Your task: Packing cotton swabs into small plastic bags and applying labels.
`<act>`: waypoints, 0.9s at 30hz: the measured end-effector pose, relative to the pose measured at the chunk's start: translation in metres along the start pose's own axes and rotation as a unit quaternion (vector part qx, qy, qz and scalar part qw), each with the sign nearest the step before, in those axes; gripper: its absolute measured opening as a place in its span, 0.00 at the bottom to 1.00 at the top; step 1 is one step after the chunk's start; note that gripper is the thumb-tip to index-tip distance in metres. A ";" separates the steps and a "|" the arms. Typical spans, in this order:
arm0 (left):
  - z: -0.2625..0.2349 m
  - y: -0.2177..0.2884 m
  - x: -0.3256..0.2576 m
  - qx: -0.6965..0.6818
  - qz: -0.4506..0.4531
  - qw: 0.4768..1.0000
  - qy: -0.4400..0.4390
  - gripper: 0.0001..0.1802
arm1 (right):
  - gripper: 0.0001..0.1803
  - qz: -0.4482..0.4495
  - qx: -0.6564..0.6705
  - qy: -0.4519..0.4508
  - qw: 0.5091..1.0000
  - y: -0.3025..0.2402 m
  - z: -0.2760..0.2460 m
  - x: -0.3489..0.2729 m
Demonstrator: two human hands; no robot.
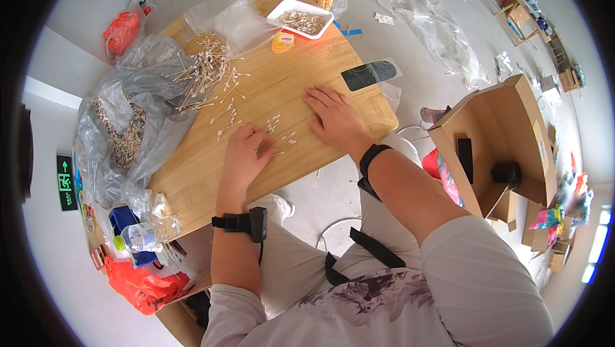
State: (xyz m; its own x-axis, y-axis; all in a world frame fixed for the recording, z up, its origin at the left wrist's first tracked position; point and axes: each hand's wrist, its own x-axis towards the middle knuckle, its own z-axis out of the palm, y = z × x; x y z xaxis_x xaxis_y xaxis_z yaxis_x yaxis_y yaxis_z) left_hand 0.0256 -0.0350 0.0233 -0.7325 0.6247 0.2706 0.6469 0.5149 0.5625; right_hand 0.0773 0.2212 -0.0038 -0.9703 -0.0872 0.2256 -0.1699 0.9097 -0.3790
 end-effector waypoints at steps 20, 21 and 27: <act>0.021 -0.007 -0.012 -0.055 -0.014 0.998 0.006 0.45 | 0.19 0.020 0.120 0.017 0.992 0.009 0.002 0.005; 0.023 -0.006 -0.010 -0.059 -0.004 0.998 0.008 0.44 | 0.19 0.056 0.209 0.034 0.976 0.013 0.004 0.006; 0.020 -0.011 -0.016 -0.076 -0.024 0.997 0.018 0.42 | 0.24 0.159 0.425 0.041 0.890 -0.035 0.006 0.015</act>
State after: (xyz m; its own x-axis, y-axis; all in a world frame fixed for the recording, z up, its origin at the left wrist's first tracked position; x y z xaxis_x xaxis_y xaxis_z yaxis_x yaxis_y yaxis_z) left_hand 0.0342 -0.0386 -0.0030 -0.7705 0.5792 0.2662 0.5730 0.4465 0.6872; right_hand 0.0672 0.1852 0.0072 -0.9825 0.1824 0.0372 0.0086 0.2443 -0.9697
